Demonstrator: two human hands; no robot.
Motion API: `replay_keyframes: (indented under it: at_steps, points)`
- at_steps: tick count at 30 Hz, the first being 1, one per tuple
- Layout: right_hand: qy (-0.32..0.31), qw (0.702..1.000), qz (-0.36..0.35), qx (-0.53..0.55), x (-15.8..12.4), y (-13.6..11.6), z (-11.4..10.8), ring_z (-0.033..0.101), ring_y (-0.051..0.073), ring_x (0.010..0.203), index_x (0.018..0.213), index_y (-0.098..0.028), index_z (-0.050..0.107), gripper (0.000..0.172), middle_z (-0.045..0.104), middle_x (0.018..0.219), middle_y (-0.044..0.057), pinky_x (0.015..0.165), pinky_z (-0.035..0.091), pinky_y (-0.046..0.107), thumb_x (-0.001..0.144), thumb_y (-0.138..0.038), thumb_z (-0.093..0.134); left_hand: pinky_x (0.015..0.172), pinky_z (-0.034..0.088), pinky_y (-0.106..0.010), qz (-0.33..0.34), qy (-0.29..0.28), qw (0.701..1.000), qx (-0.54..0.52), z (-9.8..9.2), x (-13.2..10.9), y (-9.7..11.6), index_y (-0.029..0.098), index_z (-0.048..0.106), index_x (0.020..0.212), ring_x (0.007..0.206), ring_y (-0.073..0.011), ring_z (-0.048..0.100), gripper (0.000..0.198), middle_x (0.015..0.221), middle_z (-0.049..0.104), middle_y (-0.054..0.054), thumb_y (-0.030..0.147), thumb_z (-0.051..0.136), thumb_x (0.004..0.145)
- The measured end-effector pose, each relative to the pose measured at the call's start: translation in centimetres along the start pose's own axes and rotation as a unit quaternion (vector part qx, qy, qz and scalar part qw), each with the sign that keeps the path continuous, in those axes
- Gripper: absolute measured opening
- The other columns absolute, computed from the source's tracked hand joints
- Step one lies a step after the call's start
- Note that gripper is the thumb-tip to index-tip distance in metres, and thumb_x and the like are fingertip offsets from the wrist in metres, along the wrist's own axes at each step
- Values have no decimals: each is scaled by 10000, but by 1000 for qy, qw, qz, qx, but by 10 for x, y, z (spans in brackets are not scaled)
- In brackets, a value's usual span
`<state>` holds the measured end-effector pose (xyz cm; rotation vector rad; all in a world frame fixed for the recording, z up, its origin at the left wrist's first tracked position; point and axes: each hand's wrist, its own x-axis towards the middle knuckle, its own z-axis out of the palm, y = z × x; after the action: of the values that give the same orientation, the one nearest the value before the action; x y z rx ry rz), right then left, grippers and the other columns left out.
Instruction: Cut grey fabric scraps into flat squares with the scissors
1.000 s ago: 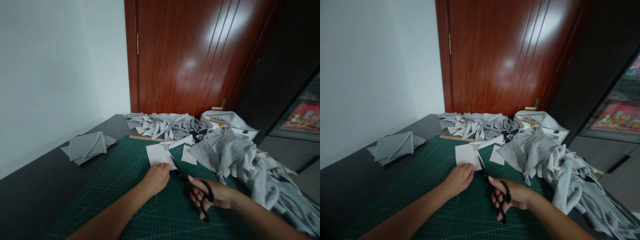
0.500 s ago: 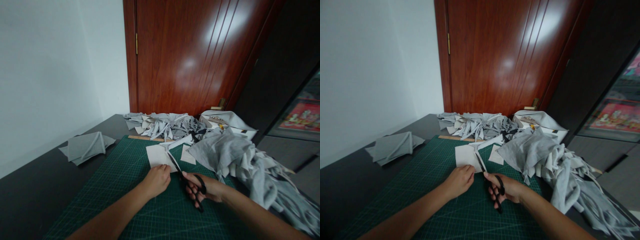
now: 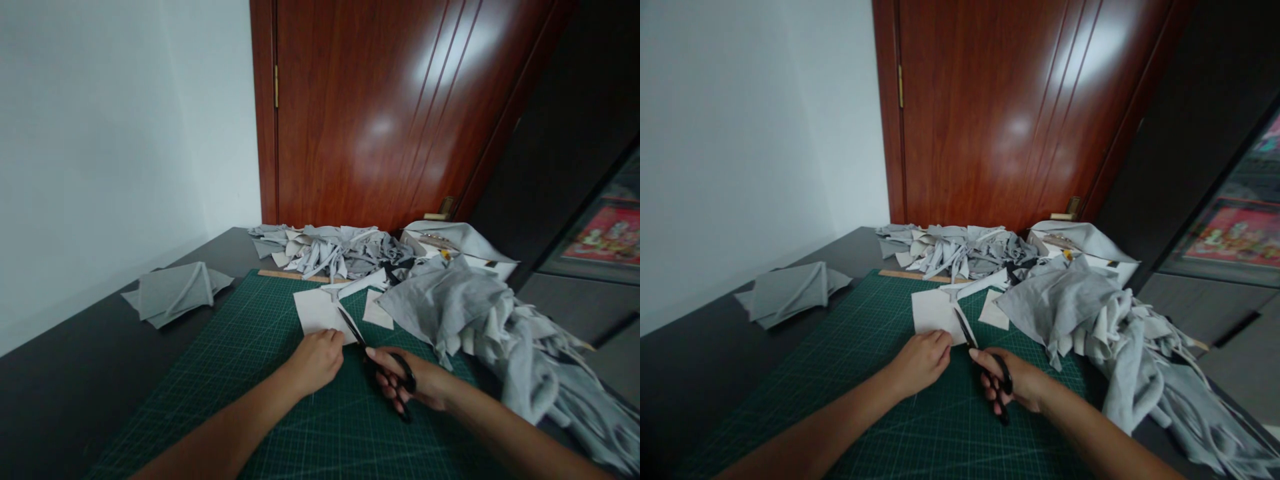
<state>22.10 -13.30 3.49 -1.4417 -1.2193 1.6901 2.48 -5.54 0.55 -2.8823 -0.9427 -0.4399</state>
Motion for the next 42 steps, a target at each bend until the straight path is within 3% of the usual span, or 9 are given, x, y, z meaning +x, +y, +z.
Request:
replay_keyframes:
  at_steps: [19,26,32,42]
  points:
    - [36,999,-16,-30,0,3,4,397,48,331,651,-197,446,616,426,451,-103,315,305,161,628,-783,633,775,529,-337,-2,-4,1000,2,0,0,0,142,580,941,848,-225,649,125,912,670,-77,111,470,890]
    - [18,999,-5,-26,-3,2,-1,408,49,331,674,-190,456,624,442,454,-94,308,343,154,640,-790,625,768,522,-317,-6,-3,1000,-1,-3,-1,2,155,563,931,834,-210,651,105,896,666,-64,109,480,886]
    - [-41,997,47,40,-17,8,-14,534,89,500,742,-180,467,604,533,607,-42,464,560,254,698,-766,609,729,522,-311,19,-8,1000,-2,-8,-2,15,159,548,920,796,-206,647,88,864,661,-58,122,482,874]
    - [-42,998,39,24,-6,5,-19,516,82,494,712,-176,460,598,522,586,-42,467,568,258,710,-755,608,706,522,-330,51,9,999,-9,-4,-8,27,150,566,932,771,-220,642,116,849,665,-65,153,486,847]
